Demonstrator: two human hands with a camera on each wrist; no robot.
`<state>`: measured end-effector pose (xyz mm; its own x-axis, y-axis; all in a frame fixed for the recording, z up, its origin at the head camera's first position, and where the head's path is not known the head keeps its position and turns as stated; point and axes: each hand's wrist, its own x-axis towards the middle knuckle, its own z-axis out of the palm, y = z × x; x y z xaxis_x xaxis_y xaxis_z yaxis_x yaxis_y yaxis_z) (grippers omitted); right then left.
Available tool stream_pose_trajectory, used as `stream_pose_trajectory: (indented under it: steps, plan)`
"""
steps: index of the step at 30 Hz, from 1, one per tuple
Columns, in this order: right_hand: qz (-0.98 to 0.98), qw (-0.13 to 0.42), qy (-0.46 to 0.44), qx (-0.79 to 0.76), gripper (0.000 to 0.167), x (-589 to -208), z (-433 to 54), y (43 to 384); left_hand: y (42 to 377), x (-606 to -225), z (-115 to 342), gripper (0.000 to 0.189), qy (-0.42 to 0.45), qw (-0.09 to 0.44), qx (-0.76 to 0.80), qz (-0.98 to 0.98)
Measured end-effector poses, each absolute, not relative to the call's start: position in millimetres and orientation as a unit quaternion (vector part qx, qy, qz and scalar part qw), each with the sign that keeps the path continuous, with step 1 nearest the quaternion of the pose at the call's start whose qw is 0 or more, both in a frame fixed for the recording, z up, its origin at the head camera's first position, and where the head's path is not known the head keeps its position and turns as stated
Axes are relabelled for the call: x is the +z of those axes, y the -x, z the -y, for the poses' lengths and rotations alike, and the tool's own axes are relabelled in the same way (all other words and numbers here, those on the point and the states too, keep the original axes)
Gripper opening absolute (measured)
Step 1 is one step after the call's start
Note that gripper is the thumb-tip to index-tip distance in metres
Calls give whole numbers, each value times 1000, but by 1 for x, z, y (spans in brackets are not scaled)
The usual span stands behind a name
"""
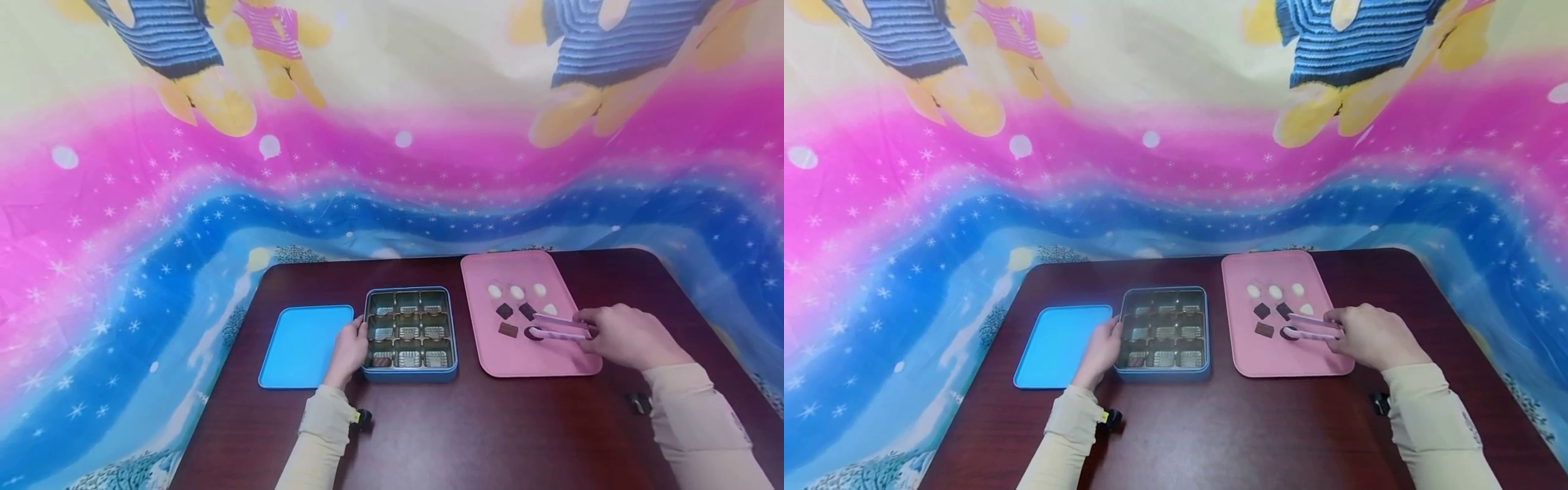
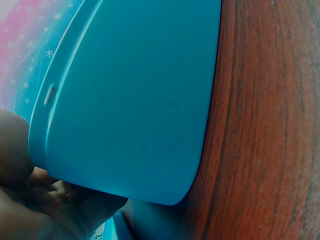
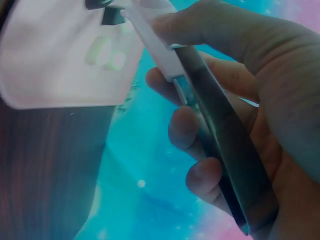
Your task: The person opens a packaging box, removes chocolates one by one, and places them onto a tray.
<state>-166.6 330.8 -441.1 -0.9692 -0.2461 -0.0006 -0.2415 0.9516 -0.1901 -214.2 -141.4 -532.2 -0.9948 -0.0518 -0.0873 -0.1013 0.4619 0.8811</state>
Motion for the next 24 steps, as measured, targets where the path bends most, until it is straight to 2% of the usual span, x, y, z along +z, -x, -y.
stream_pose_trajectory:
  steps: [10,18,21,24]
  plan:
    - [-970,-104,179,-124,47,-409,-293,171,214,-532,139,46,46,18,510,-859]
    - [-939,-159,253,-168,29,-393,-251,184,214,-530,139,47,45,25,510,-859]
    - [-930,-160,277,-179,22,-387,-234,188,214,-530,139,47,46,25,509,-859]
    - [-922,-132,305,-198,18,-383,-217,191,214,-530,138,46,46,22,505,-862]
